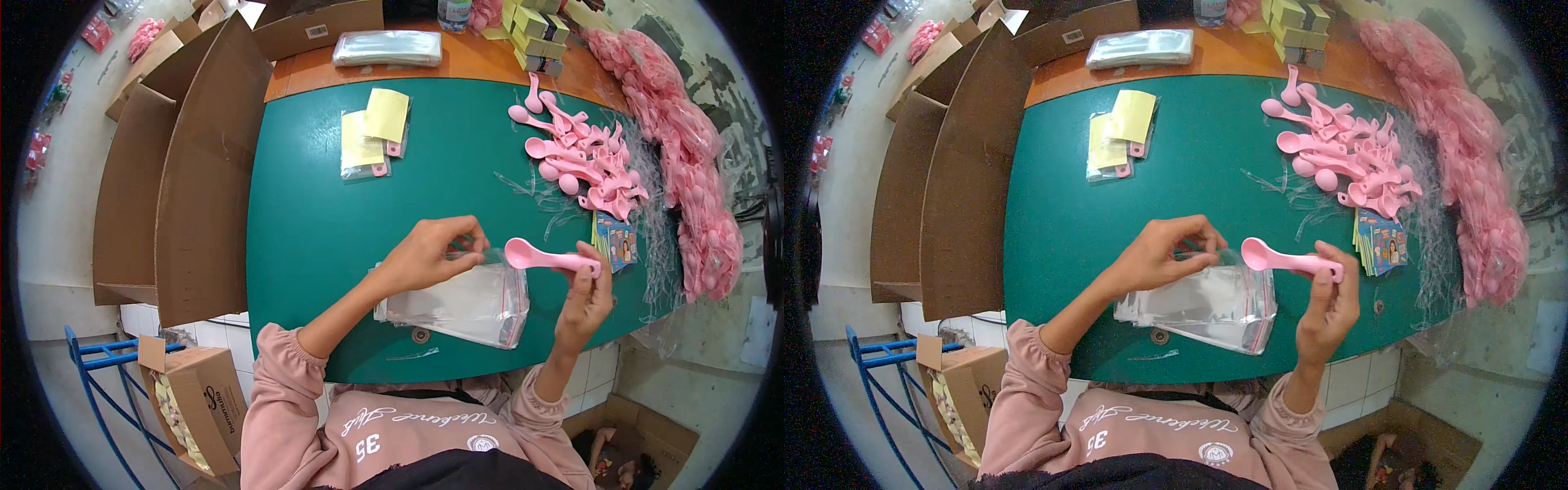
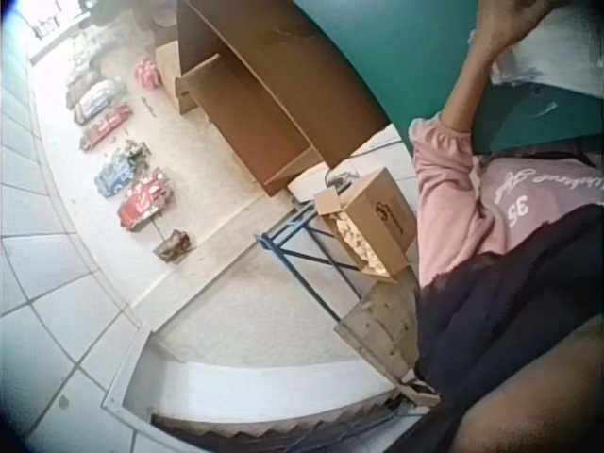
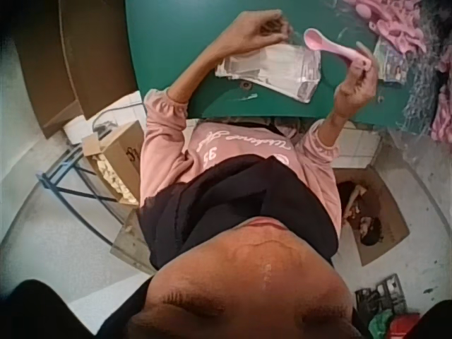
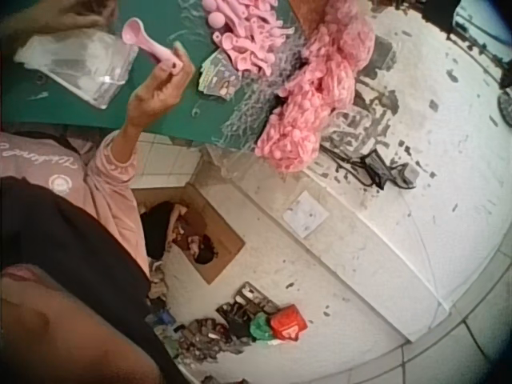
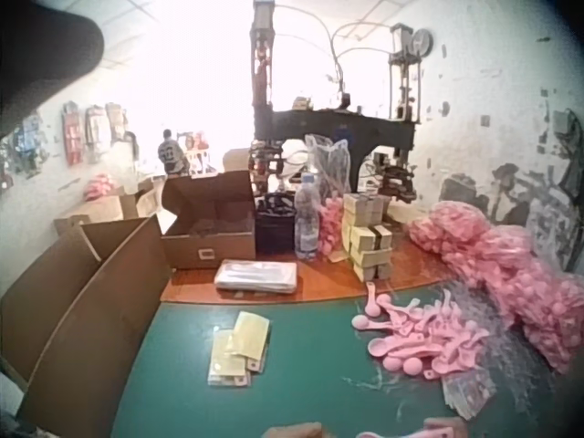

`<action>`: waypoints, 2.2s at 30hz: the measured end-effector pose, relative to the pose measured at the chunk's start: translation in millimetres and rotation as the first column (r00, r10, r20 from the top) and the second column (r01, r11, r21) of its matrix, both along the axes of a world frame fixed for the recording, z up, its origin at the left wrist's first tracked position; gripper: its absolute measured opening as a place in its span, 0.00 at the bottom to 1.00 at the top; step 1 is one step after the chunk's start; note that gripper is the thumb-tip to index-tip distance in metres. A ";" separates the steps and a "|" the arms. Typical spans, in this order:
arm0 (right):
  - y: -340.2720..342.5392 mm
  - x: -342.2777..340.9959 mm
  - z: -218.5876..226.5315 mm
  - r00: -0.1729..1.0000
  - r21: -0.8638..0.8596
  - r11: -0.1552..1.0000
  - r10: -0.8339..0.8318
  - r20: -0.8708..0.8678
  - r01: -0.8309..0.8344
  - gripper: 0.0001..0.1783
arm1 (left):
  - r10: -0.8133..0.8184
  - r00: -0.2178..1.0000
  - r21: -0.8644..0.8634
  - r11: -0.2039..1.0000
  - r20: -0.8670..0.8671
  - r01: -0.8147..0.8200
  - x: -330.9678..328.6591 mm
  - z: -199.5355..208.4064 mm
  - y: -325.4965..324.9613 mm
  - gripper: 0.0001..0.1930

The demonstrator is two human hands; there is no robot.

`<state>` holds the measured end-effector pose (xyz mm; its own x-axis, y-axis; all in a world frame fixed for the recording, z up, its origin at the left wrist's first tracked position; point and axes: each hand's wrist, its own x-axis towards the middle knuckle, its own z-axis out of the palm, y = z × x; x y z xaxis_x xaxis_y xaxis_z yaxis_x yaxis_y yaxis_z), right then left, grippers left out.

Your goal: The person repeatedly picks up pink plastic spoons and small yellow cards, places them into clear plastic bags, and seals the bags. The person stacks the completed packages on the green table. The task continues throughout the clip with no visible change in method or destination.

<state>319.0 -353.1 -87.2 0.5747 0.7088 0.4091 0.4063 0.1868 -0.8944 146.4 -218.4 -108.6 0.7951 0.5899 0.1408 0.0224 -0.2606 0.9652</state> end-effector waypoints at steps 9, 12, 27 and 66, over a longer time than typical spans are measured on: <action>11.0 -9.6 -0.2 0.970 0.032 0.998 -0.051 -0.238 0.060 0.13 | -0.083 0.990 -0.434 0.901 -0.118 0.024 -9.1 7.7 10.4 0.11; 14.9 -6.3 -0.5 0.967 -0.038 0.996 0.073 -0.246 -0.084 0.14 | -0.084 0.992 -0.411 0.911 -0.095 0.038 -9.1 13.7 14.4 0.12; 26.6 -8.9 6.3 0.966 0.002 1.000 0.025 -0.258 -0.025 0.14 | -0.098 0.988 -0.390 0.920 -0.123 0.043 -9.3 26.5 27.6 0.12; -8.0 171.3 18.6 0.769 -0.417 0.718 -0.258 0.584 0.557 0.08 | -0.006 1.000 -0.421 0.907 0.013 0.011 4.2 46.1 33.0 0.16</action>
<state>490.3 -361.1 -68.6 0.7097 0.6250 0.3252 0.6957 -0.5490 -0.4633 150.6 -185.4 -62.5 0.8004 0.5893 -0.1098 0.0103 0.1696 0.9855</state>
